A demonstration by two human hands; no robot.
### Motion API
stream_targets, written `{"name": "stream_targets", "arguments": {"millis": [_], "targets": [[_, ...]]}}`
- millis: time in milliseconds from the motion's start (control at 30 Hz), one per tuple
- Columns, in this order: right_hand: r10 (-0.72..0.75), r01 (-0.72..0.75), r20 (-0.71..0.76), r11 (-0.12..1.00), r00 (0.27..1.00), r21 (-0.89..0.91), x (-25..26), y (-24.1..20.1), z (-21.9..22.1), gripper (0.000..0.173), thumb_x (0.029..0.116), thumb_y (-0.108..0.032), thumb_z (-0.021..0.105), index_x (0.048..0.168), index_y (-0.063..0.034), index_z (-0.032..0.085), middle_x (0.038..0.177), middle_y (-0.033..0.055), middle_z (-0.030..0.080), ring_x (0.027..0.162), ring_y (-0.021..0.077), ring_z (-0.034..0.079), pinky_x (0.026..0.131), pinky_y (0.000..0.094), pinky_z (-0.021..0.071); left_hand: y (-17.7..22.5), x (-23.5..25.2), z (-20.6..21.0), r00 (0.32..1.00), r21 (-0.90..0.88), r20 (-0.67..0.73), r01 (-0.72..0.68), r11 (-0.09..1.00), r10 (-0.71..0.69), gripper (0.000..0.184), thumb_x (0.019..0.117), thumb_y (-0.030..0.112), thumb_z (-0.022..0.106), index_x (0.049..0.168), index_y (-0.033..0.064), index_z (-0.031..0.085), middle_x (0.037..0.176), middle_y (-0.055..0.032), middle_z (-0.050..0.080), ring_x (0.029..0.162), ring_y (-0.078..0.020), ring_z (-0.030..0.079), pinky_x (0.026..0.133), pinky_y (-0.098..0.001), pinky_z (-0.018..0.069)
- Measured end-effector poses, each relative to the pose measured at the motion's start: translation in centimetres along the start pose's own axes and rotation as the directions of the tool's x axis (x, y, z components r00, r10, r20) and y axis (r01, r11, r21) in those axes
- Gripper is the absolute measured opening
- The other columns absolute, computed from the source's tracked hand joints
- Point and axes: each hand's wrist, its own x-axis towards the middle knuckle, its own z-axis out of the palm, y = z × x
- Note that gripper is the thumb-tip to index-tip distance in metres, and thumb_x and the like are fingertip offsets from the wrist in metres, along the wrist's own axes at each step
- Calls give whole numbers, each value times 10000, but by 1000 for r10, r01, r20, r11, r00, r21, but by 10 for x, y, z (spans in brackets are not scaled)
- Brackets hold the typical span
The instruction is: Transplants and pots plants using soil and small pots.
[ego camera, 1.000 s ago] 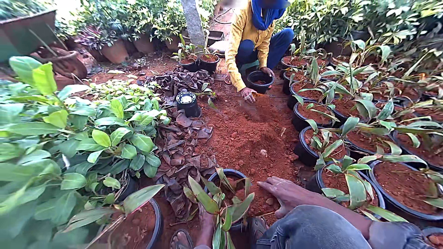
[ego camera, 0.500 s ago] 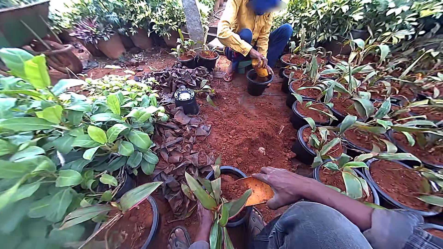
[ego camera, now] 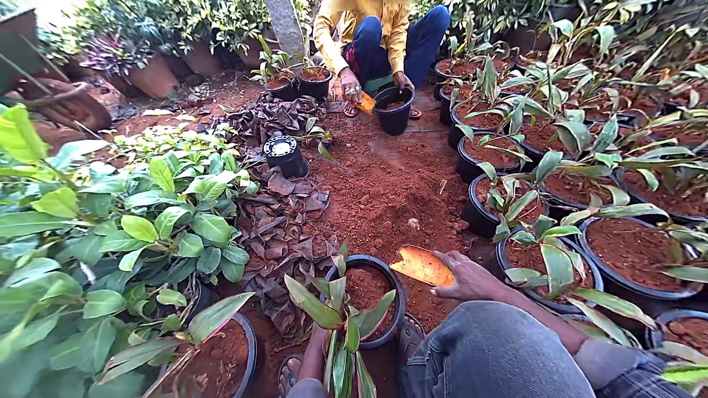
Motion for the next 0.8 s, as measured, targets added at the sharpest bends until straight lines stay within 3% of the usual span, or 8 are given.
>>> {"name": "stream_targets", "arguments": {"millis": [100, 167, 233, 333, 533, 633, 733, 800], "targets": [[131, -124, -71, 988, 989, 95, 1, 20, 37, 1080, 754, -655, 811, 1608, -160, 372, 1541, 195, 457, 1410, 373, 464, 1113, 526, 449, -116, 65, -28, 925, -70, 176, -329, 942, 336, 418, 1086, 59, 404, 1413, -201, 401, 1423, -353, 493, 1314, -252, 535, 1077, -257, 438], [225, -214, -118, 972, 967, 100, 1, 32, 62, 1067, 773, -650, 804, 1614, -164, 363, 1654, 199, 315, 1518, 408, 314, 1162, 581, 378, -152, 89, -19, 946, -92, -9, -323, 942, 324, 429, 1085, 103, 441, 1436, -142, 422, 1416, -306, 521, 1299, -243, 543, 1084, -300, 446], [244, -232, -163, 968, 956, 90, -1, 38, 79, 1021, 791, -642, 795, 1604, -174, 391, 1690, 196, 246, 1556, 417, 230, 1187, 628, 304, -153, 87, -18, 960, 22, -68, -272, 962, 273, 516, 1069, 95, 443, 1535, -87, 317, 1537, -268, 427, 1422, -231, 437, 1183, -319, 342], [68, -39, -136, 978, 988, 206, -4, 15, 75, 753, 902, -435, 764, 1543, -147, 494, 1613, 164, 417, 1504, 360, 368, 1205, 531, 347, -151, 75, -20, 943, 294, -121, -265, 918, 311, 585, 1049, 118, 475, 1555, -97, 279, 1584, -302, 355, 1499, -331, 345, 1247, -389, 245], [-549, 535, -38, 793, 835, 292, 6, -87, 58, 399, 964, -206, 702, 1343, -83, 684, 1383, 177, 643, 1361, 333, 550, 1167, 484, 405, -168, 79, -9, 898, 511, -306, -126, 850, 317, 598, 969, 250, 669, 1452, -47, 478, 1422, -291, 542, 1311, -386, 555, 1129, -486, 424], [-736, 710, -5, 652, 677, 265, 27, -115, 74, 335, 973, -212, 676, 1274, -72, 719, 1331, 162, 674, 1292, 344, 597, 1123, 508, 444, -157, 51, -7, 896, 653, -219, -160, 740, 387, 462, 1009, 202, 547, 1338, -120, 579, 1310, -296, 635, 1252, -371, 615, 1101, -424, 453], [-794, 751, 11, 580, 608, 315, 38, -129, 82, 260, 976, -154, 644, 1178, -15, 731, 1264, 186, 692, 1231, 364, 623, 1078, 521, 465, -50, -3, -12, 992, 815, 24, 53, 577, -125, 448, 1095, 151, 386, 1472, -80, 459, 1532, -223, 483, 1445, -287, 446, 1199, -357, 313], [-801, 760, -11, 564, 599, 323, 42, -131, 89, 216, 983, -139, 625, 1096, 14, 726, 1198, 211, 695, 1182, 384, 638, 1041, 529, 486, -50, -1, -12, 995, 771, 24, 46, 635, -101, 434, 1086, 155, 421, 1429, -97, 505, 1484, -236, 531, 1405, -298, 494, 1179, -361, 345]]}}
